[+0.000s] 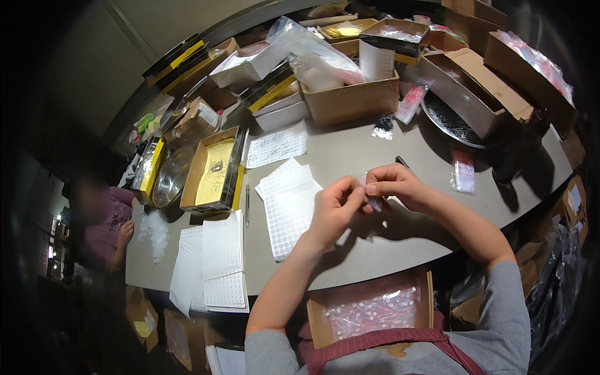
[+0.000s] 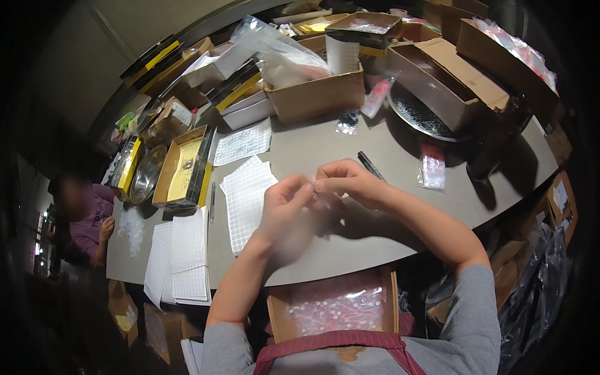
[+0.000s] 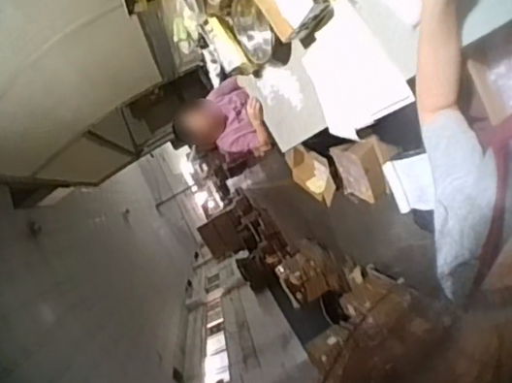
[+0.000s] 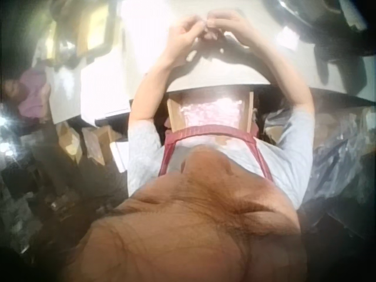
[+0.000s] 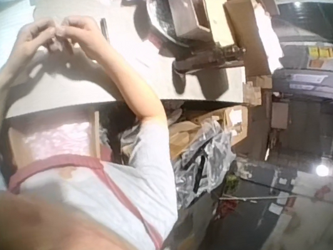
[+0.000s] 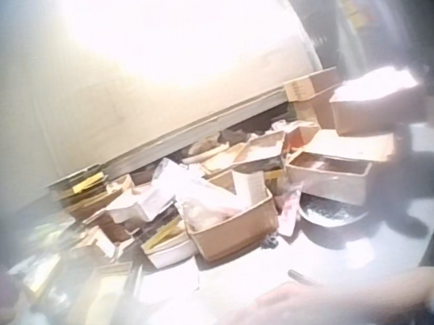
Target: The person repeatedly picks small items from a sheet and places them into clear plastic bags on a cluttered table. They handle the items one at a time, fold the bags, and set them aside while continuing the process.
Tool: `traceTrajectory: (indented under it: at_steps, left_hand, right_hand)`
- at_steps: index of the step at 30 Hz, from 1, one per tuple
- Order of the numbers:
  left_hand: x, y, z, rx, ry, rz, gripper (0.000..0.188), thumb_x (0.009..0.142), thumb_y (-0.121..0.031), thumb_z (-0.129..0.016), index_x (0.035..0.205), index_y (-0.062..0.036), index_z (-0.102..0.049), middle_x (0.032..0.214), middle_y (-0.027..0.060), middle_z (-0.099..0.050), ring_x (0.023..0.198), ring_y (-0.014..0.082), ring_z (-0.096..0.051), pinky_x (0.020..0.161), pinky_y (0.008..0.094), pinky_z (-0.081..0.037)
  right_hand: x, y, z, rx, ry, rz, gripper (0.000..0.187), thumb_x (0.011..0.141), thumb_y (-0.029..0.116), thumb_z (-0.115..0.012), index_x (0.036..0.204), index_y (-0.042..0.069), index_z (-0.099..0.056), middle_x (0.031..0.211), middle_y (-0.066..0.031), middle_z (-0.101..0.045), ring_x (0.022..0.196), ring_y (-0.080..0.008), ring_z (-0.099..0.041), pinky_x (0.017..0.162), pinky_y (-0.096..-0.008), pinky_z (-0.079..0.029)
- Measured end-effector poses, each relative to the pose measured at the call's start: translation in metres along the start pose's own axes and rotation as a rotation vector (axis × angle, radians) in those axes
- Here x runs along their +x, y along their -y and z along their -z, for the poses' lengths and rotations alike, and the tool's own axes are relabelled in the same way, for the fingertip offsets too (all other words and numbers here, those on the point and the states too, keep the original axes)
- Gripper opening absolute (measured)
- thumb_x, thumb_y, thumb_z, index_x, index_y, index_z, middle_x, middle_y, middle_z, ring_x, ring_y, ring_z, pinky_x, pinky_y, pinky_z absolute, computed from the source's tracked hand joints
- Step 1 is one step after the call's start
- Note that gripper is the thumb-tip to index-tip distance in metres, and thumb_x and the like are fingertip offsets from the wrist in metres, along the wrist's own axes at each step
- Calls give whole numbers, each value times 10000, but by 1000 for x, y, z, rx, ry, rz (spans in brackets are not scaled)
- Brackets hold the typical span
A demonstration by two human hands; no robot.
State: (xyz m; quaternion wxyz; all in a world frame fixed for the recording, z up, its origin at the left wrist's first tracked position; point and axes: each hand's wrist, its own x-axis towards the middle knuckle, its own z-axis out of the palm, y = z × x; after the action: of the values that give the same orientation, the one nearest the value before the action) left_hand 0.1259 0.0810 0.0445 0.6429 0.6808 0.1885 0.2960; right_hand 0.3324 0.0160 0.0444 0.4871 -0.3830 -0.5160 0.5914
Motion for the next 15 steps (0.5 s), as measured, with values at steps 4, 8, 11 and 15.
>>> traceTrajectory:
  at_steps: [4,8,11,15]
  left_hand:
    - [1,-3,-5,280,-153,5,185,972,-138,-653,839,-9,-648,670,44,-691,640,94,-684,567,262,-504]
    - [0,-13,-13,438,-182,43,203,963,-166,-675,837,-8,-662,689,56,-709,681,136,-720,617,285,-545]
    - [5,3,-9,-113,-55,156,329,1033,-323,-660,1027,5,-685,952,102,-753,923,198,-750,810,313,-596]
    - [0,-5,-16,-563,148,324,901,932,-714,-569,1408,46,-491,1337,180,-615,1227,283,-653,1098,408,-533]
  right_hand:
    - [-6,11,0,-358,-281,133,171,900,60,-637,745,13,-582,662,-48,-635,574,-80,-603,518,-280,-496]
    - [-4,16,3,-1157,-398,633,182,805,44,-760,866,17,-591,792,-118,-634,643,-213,-657,563,-348,-500]
    - [-1,19,1,-1164,-463,787,148,834,-39,-694,925,13,-588,921,-134,-652,760,-304,-665,634,-379,-537]
    - [-6,26,2,-1230,-378,1062,177,810,-77,-667,966,-9,-619,1027,-159,-665,829,-315,-683,684,-370,-567]
